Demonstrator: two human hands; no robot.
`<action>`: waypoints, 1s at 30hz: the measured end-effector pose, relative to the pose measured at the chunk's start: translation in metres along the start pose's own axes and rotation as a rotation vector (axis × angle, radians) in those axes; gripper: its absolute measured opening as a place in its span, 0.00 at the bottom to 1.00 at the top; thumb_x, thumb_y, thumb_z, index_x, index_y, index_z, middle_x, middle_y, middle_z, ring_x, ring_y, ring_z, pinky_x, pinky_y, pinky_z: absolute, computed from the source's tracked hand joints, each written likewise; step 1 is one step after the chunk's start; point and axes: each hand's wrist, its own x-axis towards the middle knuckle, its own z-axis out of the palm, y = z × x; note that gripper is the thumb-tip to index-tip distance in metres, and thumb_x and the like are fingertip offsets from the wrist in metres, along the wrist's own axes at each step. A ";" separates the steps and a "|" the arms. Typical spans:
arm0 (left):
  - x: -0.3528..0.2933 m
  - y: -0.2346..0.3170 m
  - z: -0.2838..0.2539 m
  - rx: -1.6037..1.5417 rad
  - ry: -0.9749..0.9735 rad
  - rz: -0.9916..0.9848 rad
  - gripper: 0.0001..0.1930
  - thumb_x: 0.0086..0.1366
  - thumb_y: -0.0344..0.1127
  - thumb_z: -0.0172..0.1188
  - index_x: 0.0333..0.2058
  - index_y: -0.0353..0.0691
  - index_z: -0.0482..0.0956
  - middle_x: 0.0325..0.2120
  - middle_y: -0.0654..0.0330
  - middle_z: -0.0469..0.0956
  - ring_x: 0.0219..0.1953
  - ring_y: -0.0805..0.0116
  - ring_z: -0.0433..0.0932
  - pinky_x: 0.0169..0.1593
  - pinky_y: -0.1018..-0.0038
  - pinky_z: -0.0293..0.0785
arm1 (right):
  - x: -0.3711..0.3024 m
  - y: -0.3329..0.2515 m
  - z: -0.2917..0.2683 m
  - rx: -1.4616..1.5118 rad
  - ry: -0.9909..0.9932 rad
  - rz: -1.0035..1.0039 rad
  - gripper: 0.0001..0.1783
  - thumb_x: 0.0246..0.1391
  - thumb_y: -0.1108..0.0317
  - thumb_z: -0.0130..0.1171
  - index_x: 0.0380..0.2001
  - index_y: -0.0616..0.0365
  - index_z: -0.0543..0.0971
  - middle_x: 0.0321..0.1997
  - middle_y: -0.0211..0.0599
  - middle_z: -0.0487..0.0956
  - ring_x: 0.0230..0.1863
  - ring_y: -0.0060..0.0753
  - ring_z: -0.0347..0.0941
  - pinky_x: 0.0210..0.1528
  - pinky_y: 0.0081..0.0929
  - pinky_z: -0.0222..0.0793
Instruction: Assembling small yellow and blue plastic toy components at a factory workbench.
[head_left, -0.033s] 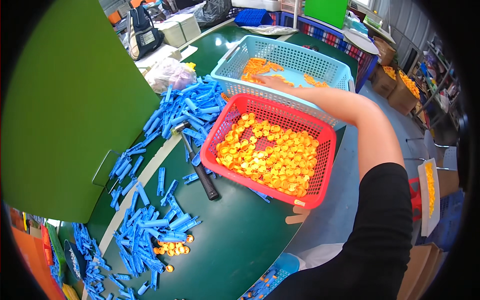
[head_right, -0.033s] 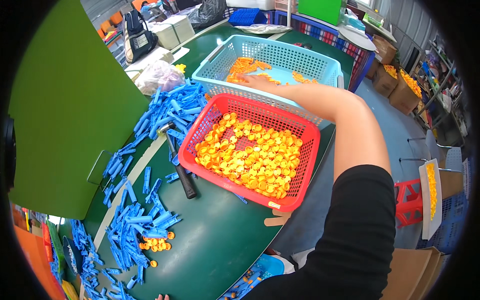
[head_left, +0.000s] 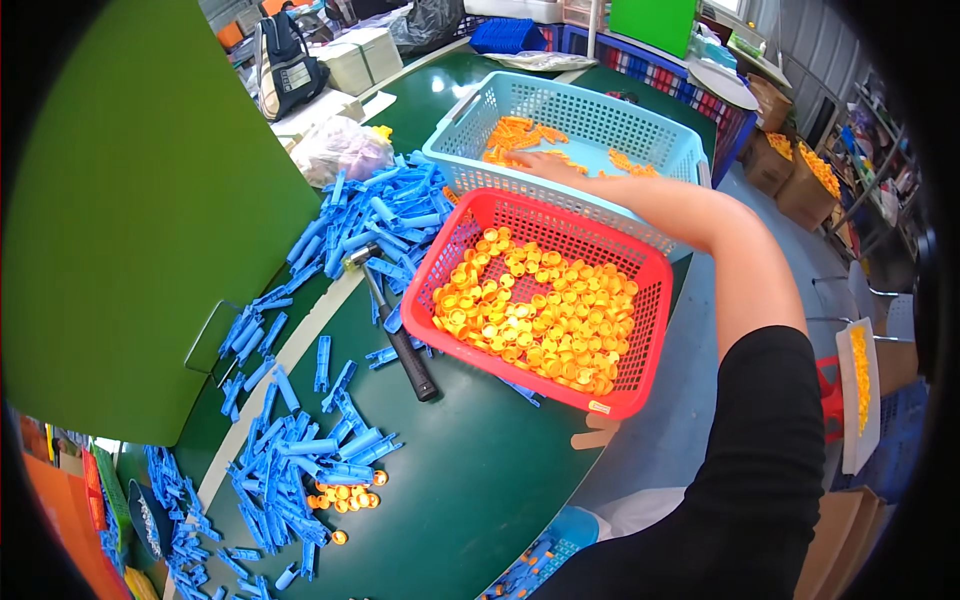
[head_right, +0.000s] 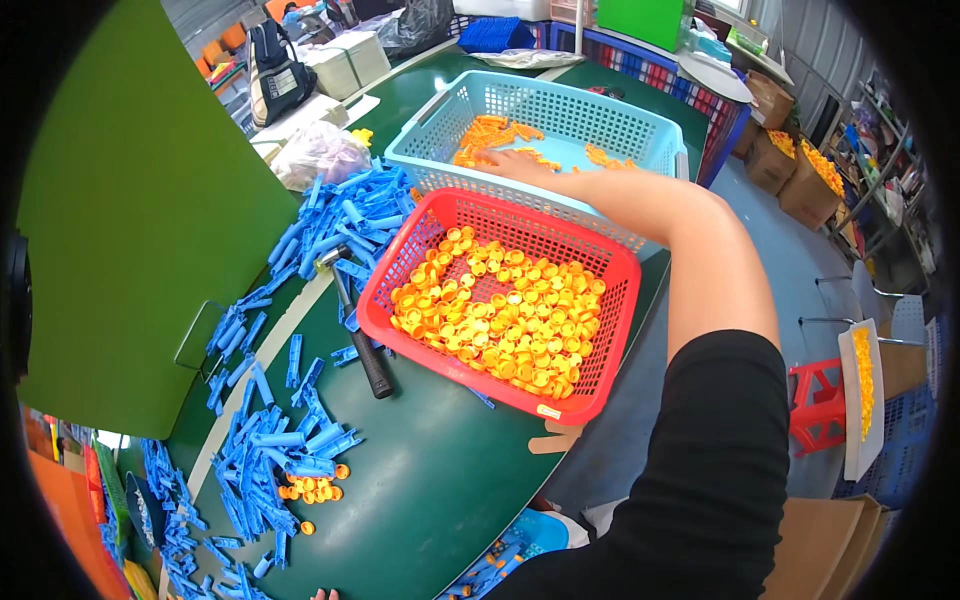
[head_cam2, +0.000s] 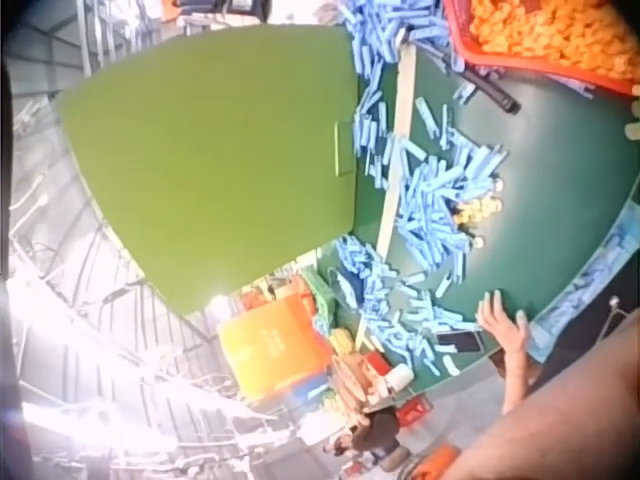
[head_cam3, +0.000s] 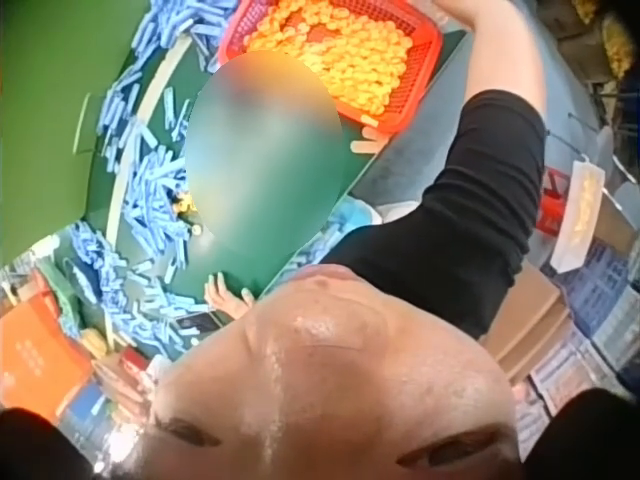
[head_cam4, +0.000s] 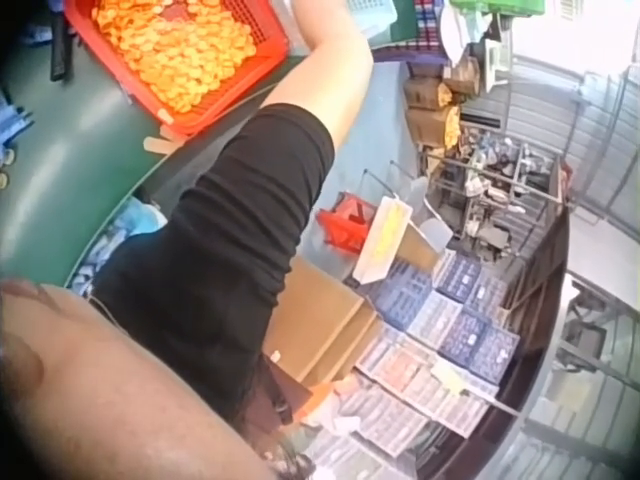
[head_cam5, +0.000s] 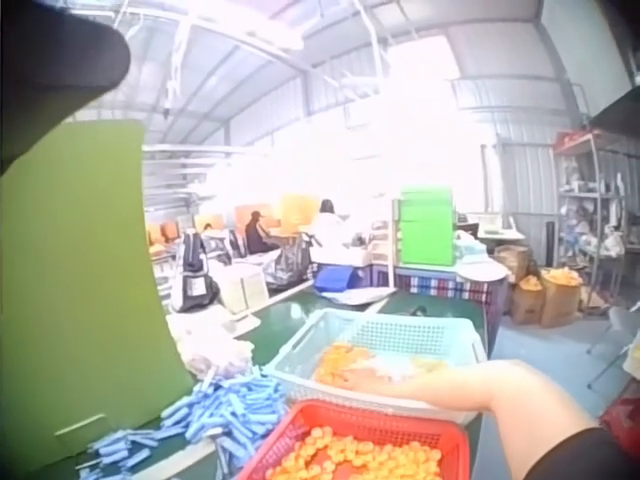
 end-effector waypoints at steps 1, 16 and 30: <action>-0.001 0.001 0.001 0.004 0.010 -0.006 0.34 0.59 0.54 0.50 0.57 0.33 0.66 0.56 0.41 0.64 0.59 0.39 0.58 0.61 0.44 0.51 | 0.001 0.002 0.002 -0.024 0.067 -0.106 0.25 0.57 0.50 0.50 0.59 0.33 0.66 0.65 0.43 0.63 0.62 0.55 0.63 0.58 0.47 0.64; -0.015 -0.005 0.010 0.036 0.068 -0.133 0.32 0.60 0.56 0.49 0.56 0.38 0.68 0.57 0.47 0.64 0.61 0.43 0.57 0.64 0.43 0.46 | 0.019 -0.004 0.000 0.571 0.071 0.182 0.16 0.57 0.58 0.50 0.37 0.55 0.80 0.30 0.37 0.79 0.39 0.28 0.73 0.43 0.31 0.66; -0.006 0.003 0.004 0.011 0.091 -0.095 0.28 0.51 0.39 0.62 0.53 0.40 0.70 0.56 0.52 0.65 0.60 0.47 0.60 0.64 0.47 0.47 | 0.020 -0.163 -0.192 1.092 0.026 -0.020 0.24 0.59 0.58 0.56 0.57 0.49 0.68 0.40 0.26 0.74 0.30 0.12 0.68 0.23 0.11 0.62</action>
